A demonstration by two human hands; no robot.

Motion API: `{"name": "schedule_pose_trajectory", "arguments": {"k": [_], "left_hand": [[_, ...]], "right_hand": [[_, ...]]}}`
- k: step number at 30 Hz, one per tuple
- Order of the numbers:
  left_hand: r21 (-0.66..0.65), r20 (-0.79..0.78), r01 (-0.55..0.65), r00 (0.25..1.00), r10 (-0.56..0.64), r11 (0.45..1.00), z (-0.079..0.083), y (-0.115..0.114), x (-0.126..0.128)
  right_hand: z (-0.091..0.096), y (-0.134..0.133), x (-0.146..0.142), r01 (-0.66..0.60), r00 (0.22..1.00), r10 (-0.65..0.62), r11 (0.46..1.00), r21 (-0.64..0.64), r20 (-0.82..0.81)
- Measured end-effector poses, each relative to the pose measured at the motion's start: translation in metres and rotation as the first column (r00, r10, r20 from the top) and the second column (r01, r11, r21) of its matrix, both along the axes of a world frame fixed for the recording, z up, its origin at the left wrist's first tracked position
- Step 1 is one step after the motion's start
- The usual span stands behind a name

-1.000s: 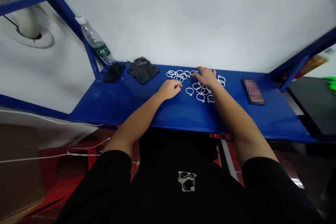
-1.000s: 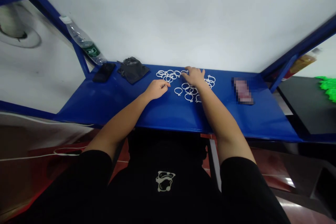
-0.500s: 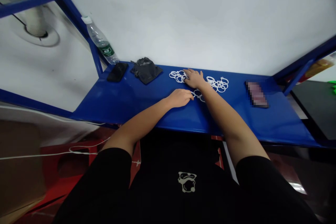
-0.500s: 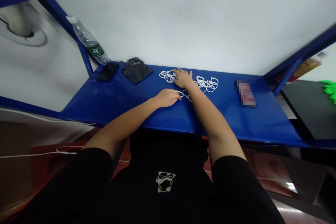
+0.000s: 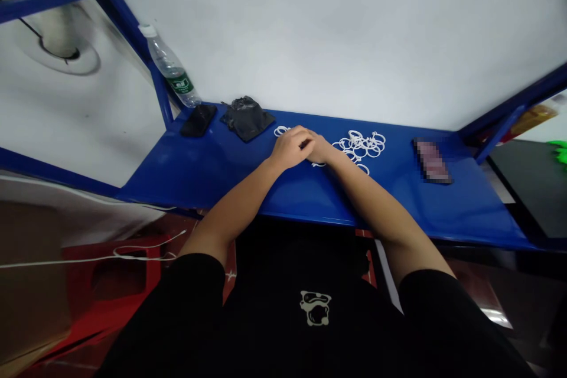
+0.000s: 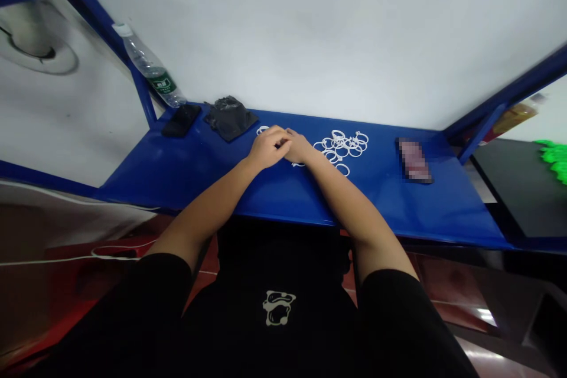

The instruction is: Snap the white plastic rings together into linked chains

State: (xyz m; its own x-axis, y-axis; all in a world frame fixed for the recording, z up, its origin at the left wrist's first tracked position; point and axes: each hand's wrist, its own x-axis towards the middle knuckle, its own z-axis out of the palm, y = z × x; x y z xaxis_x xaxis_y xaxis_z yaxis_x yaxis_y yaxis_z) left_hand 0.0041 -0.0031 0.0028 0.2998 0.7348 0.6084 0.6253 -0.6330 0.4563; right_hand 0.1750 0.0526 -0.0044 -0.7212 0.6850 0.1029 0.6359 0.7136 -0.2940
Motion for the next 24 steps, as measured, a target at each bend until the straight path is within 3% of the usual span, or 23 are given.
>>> {"name": "schedule_pose_trajectory", "arguments": {"k": [4, 9, 14, 18, 24], "left_hand": [[-0.067, 0.006, -0.142, 0.99, 0.143, 0.988, -0.003, 0.019, -0.017], [-0.195, -0.108, -0.21, 0.975, 0.192, 0.958, -0.009, 0.024, -0.021], [-0.234, -0.215, -0.167, 0.97, 0.117, 0.958, -0.012, 0.017, -0.016], [-0.247, -0.27, -0.2, 0.954, 0.13, 0.948, -0.013, 0.015, -0.014], [-0.266, -0.272, -0.194, 0.955, 0.119, 0.944, -0.01, 0.012, -0.013]], "right_hand": [[0.008, -0.02, 0.003, -0.023, 0.989, 0.008, 0.994, -0.102, -0.145], [0.018, -0.035, 0.026, -0.04, 0.965, 0.005, 0.991, -0.13, -0.26], [0.013, -0.043, 0.053, 0.034, 0.985, -0.047, 0.996, -0.077, -0.167], [0.012, -0.04, 0.069, 0.195, 0.981, -0.195, 0.98, 0.027, -0.019], [0.016, -0.046, 0.062, 0.339, 0.938, -0.346, 0.927, 0.161, 0.017]]}}
